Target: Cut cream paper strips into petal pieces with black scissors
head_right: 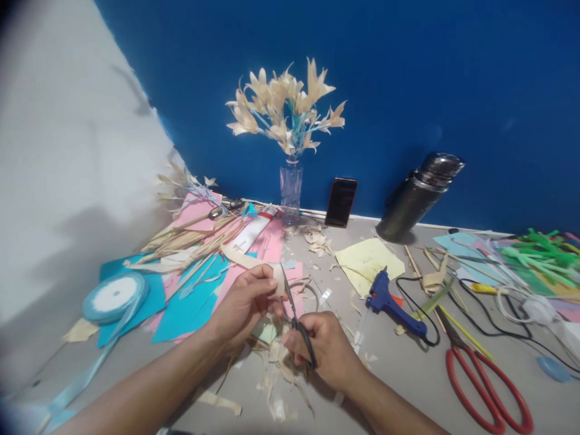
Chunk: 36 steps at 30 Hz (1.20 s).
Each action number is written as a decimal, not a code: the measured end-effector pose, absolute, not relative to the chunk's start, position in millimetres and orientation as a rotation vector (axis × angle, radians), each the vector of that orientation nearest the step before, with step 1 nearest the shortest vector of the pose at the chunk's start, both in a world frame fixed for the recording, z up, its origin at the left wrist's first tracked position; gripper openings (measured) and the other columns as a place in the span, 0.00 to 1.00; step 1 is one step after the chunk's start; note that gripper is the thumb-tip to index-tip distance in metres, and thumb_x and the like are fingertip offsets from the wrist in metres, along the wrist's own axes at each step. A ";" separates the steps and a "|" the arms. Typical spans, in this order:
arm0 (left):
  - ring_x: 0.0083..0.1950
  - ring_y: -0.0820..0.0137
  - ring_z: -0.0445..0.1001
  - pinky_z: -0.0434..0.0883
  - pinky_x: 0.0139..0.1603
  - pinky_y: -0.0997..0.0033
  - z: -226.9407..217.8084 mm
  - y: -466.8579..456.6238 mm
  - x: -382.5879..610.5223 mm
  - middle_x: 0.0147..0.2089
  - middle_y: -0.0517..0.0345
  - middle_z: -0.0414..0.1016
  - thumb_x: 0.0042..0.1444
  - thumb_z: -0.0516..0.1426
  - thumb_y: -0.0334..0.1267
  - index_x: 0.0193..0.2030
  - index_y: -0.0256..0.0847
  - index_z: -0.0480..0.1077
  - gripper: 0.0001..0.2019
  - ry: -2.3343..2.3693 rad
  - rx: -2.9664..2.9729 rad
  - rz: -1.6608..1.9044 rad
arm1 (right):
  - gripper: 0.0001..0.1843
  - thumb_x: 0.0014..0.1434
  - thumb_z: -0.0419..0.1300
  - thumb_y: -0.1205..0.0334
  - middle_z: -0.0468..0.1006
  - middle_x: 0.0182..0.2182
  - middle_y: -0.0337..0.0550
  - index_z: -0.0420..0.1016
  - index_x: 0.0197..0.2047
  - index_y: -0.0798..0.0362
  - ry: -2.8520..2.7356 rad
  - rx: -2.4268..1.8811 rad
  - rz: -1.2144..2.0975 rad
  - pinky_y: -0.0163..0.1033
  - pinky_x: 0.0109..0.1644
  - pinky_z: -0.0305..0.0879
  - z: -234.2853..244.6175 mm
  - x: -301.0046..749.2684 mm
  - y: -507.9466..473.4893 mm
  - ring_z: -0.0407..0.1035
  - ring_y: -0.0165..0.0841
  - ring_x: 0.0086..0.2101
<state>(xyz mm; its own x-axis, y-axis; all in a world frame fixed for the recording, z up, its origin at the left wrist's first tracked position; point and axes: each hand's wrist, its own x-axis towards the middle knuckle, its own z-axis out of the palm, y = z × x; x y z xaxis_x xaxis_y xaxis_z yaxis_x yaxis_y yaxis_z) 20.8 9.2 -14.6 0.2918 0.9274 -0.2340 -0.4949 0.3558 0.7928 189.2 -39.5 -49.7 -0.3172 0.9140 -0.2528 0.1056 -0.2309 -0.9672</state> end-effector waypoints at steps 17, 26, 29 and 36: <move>0.21 0.74 0.72 0.68 0.19 0.79 -9.8 10.1 19.6 0.24 0.61 0.72 0.45 0.65 0.34 0.27 0.38 0.65 0.11 0.792 0.690 1.044 | 0.35 0.48 0.60 0.27 0.72 0.18 0.42 0.71 0.22 0.57 -1.495 -1.189 1.590 0.32 0.23 0.57 -42.0 191.8 -40.1 0.63 0.28 0.20; 0.21 0.73 0.73 0.71 0.22 0.76 -14.1 8.6 21.8 0.24 0.57 0.75 0.47 0.64 0.35 0.28 0.38 0.65 0.10 0.775 0.754 1.002 | 0.32 0.48 0.63 0.31 0.71 0.17 0.41 0.70 0.21 0.56 -1.464 -1.208 1.609 0.32 0.23 0.54 -47.9 192.2 -39.8 0.61 0.28 0.19; 0.23 0.72 0.74 0.73 0.22 0.75 -14.1 6.9 22.5 0.24 0.59 0.73 0.46 0.65 0.34 0.28 0.38 0.65 0.11 0.774 0.737 1.006 | 0.31 0.51 0.62 0.33 0.71 0.17 0.41 0.70 0.21 0.56 -1.476 -1.219 1.592 0.32 0.23 0.54 -49.7 192.7 -40.1 0.61 0.27 0.19; 0.26 0.71 0.75 0.73 0.23 0.75 -13.7 5.6 24.2 0.24 0.59 0.72 0.47 0.65 0.33 0.27 0.37 0.64 0.11 0.779 0.719 1.022 | 0.33 0.50 0.62 0.32 0.68 0.16 0.40 0.68 0.20 0.57 -1.494 -1.235 1.554 0.32 0.23 0.52 -48.6 191.6 -40.2 0.59 0.26 0.19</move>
<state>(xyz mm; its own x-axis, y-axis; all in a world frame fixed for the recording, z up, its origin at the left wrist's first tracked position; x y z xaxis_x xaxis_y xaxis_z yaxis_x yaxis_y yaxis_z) 24.2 5.6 -13.7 0.3130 0.9237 -0.2209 -0.4576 0.3504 0.8172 191.6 -40.2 -48.6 -0.3490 0.9177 -0.1899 0.1541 -0.1437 -0.9776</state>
